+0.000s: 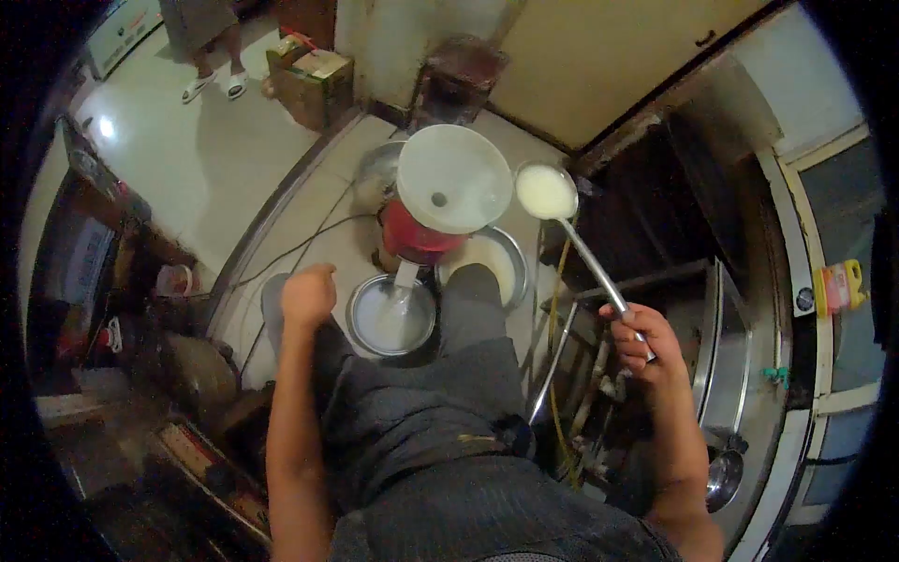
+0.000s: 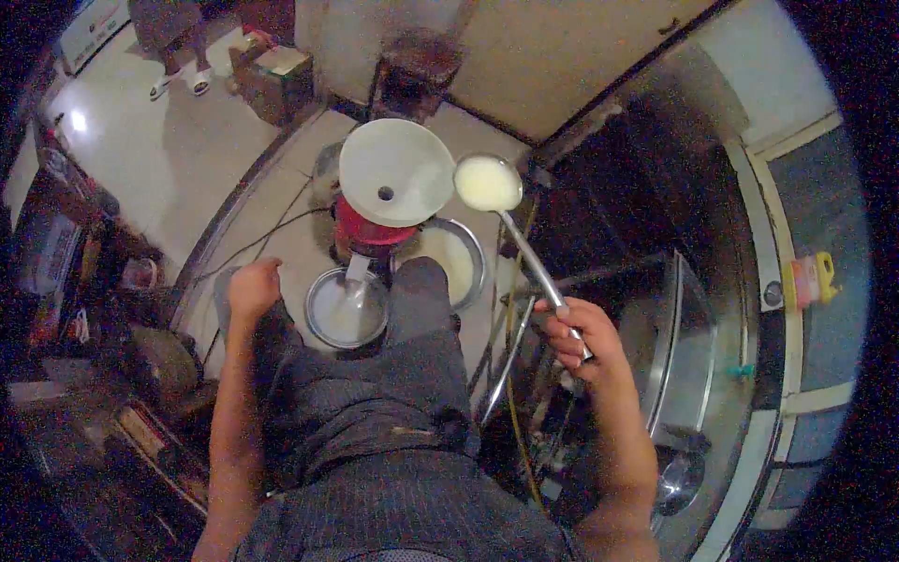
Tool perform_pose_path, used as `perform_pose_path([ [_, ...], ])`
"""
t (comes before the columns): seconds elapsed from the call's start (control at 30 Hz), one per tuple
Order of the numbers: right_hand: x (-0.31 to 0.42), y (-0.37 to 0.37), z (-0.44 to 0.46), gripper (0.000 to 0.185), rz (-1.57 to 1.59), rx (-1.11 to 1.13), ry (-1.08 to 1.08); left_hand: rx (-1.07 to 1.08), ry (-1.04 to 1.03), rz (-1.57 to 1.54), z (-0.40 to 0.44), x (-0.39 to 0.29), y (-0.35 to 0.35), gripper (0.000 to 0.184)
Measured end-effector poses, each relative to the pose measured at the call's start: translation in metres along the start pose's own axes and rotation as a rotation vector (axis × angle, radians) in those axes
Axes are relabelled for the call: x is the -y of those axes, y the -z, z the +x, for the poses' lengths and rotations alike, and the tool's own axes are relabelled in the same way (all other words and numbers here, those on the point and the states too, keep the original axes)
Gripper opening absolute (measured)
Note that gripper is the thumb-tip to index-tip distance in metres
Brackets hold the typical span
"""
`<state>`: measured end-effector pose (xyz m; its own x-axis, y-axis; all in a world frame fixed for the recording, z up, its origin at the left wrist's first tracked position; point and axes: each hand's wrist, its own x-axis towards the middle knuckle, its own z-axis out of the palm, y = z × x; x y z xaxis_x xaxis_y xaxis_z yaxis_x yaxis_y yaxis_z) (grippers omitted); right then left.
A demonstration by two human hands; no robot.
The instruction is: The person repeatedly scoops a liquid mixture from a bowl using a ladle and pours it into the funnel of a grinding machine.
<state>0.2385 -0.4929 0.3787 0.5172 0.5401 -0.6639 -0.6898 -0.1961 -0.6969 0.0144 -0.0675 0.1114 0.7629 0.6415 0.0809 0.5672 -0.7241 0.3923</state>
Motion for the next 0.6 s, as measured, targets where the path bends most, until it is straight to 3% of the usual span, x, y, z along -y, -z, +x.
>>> perform_pose_path([
  [0.07,0.005,-0.013,0.004,0.032,-0.012,0.041,0.0,-0.05,-0.088,-0.1,0.0,0.0,0.001,0.024],
  [0.2,0.0,-0.022,0.027,0.035,-0.059,0.118,0.014,-0.079,-0.064,-0.085,-0.002,-0.004,0.004,0.022],
  [0.27,-0.005,-0.027,0.042,0.036,-0.066,0.224,0.022,0.09,0.061,-0.022,-0.001,-0.017,0.017,0.023],
  [0.33,-0.012,-0.031,0.056,0.035,-0.02,0.184,-0.035,0.018,-0.06,-0.046,-0.003,-0.003,0.006,0.024],
  [0.4,-0.019,-0.038,0.063,0.033,-0.079,0.068,-0.02,0.206,0.025,0.072,-0.003,-0.015,0.02,0.024],
  [0.47,-0.021,-0.048,0.067,0.028,-0.149,0.072,0.007,-0.046,-0.01,-0.116,-0.01,-0.014,0.015,0.023],
  [0.6,-0.024,-0.056,0.078,0.026,-0.241,0.031,0.032,-0.022,-0.016,-0.039,-0.005,-0.001,-0.004,0.024],
])
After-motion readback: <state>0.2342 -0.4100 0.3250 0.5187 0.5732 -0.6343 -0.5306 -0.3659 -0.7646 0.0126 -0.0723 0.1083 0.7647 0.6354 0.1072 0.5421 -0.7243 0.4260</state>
